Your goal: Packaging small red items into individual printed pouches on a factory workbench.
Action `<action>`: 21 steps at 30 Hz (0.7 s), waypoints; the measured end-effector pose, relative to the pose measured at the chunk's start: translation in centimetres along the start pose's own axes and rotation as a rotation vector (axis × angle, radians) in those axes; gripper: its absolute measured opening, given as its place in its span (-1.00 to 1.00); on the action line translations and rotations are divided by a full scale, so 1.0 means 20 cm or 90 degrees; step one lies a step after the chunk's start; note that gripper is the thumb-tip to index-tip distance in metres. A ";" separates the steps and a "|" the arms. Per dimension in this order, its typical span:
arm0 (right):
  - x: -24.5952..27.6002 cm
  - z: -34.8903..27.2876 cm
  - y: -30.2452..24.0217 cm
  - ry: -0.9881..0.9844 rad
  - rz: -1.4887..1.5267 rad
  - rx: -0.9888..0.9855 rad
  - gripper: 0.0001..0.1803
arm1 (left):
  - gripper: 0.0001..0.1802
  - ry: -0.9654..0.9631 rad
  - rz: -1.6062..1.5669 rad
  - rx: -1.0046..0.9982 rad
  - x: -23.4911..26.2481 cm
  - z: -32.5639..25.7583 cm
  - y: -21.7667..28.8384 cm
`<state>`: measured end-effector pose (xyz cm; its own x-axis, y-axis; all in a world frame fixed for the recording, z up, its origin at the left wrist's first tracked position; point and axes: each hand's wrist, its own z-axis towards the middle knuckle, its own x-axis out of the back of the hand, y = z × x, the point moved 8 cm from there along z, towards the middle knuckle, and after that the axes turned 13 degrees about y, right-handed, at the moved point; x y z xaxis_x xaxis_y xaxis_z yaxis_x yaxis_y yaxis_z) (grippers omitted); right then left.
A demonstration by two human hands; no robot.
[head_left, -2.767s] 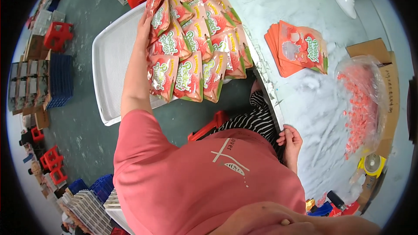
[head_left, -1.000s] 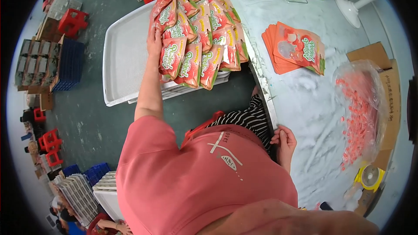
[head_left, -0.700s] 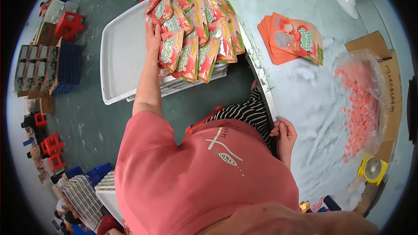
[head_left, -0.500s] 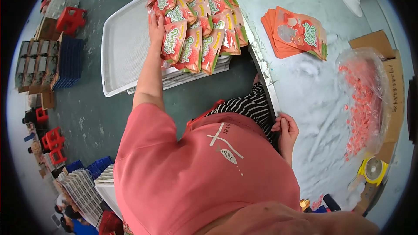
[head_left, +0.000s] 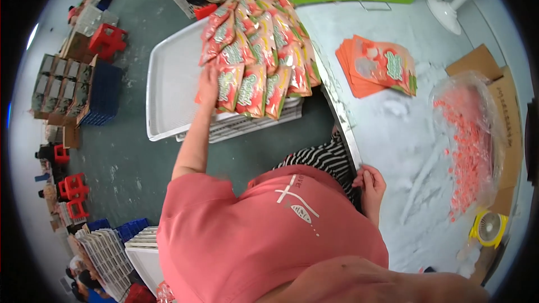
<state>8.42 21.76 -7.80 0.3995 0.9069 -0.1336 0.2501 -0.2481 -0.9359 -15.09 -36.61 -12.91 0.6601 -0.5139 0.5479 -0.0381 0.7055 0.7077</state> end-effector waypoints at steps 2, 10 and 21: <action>-0.01 0.01 -0.02 0.010 0.020 -0.015 -0.76 | -0.46 -0.002 0.044 0.029 -0.05 -0.08 0.07; 0.26 0.37 -0.32 0.124 -0.092 0.113 -0.76 | -0.36 0.042 0.041 0.139 -0.07 -0.20 0.18; 0.40 1.08 -0.68 0.258 -0.373 0.435 -0.74 | -0.43 -0.005 -0.347 0.376 -0.24 -0.22 0.52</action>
<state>-10.83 39.77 -3.28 0.6792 0.6065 0.4132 -0.0069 0.5682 -0.8228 -15.31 -24.70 -10.21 0.6953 -0.7163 0.0582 -0.1033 -0.0194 0.9945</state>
